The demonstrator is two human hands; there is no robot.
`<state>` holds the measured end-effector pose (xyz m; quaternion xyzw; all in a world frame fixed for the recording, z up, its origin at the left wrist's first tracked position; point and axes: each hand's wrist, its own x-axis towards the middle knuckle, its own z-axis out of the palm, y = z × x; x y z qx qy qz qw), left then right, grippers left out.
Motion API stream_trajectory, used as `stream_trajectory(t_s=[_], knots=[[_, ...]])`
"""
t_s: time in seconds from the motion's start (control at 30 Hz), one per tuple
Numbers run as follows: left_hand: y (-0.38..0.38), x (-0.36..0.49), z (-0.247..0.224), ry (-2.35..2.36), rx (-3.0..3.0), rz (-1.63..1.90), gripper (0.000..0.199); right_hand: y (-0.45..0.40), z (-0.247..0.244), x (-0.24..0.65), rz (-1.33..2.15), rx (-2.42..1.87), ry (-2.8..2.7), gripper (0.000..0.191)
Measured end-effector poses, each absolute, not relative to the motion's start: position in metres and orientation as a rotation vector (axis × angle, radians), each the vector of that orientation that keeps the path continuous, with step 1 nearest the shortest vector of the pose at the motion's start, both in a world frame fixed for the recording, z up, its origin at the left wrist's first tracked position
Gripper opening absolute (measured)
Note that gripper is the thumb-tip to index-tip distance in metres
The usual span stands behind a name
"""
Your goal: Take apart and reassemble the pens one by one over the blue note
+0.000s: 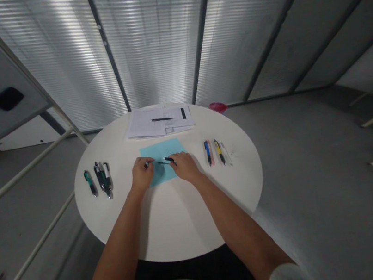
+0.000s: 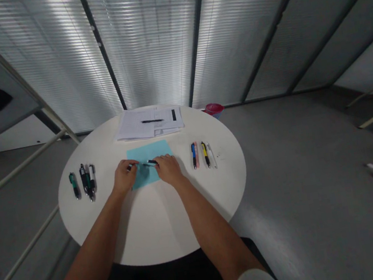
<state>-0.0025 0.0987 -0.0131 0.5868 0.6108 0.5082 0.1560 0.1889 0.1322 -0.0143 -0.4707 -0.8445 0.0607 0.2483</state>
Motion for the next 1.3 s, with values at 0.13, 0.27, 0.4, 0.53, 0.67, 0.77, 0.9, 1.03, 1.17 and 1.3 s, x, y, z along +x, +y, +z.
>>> stream_trajectory(t_s=[0.13, 0.27, 0.4, 0.53, 0.67, 0.77, 0.9, 1.03, 1.17, 1.3], knots=[[0.1, -0.003, -0.016, 1.749, 1.702, 1.44, 0.02, 0.133, -0.012, 0.189, 0.182, -1.301, -2.263, 0.018], [0.1, -0.003, -0.016, 1.73, 1.739, 1.46, 0.019, 0.137, -0.012, 0.188, 0.229, -1.279, -2.144, 0.02], [0.098, 0.0, -0.013, 1.664, 1.771, 1.433, 0.019, 0.138, -0.012, 0.187, 0.341, -1.166, -2.043, 0.021], [0.096, 0.006, -0.006, 1.573, 1.735, 1.384, 0.023, 0.133, -0.008, 0.181, 0.43, -1.023, -2.033, 0.021], [0.096, 0.009, -0.003, 1.504, 1.591, 1.385, 0.026, 0.129, -0.008, 0.175, 0.472, -0.957, -2.042, 0.02], [0.097, 0.011, -0.004, 1.436, 1.49, 1.414, 0.027, 0.129, -0.01, 0.174, 0.476, -0.918, -2.036, 0.02], [0.098, 0.014, -0.002, 1.311, 1.313, 1.51, 0.029, 0.126, -0.01, 0.175, 0.494, -0.911, -1.992, 0.025], [0.098, 0.015, 0.002, 1.174, 1.004, 1.634, 0.033, 0.125, -0.008, 0.177, 0.502, -0.974, -1.992, 0.032], [0.099, 0.013, 0.004, 1.047, 0.829, 1.675, 0.036, 0.129, -0.011, 0.179, 0.453, -1.001, -2.073, 0.031], [0.099, 0.011, 0.004, 1.01, 0.793, 1.683, 0.034, 0.132, -0.014, 0.178, 0.423, -1.028, -2.111, 0.031]])
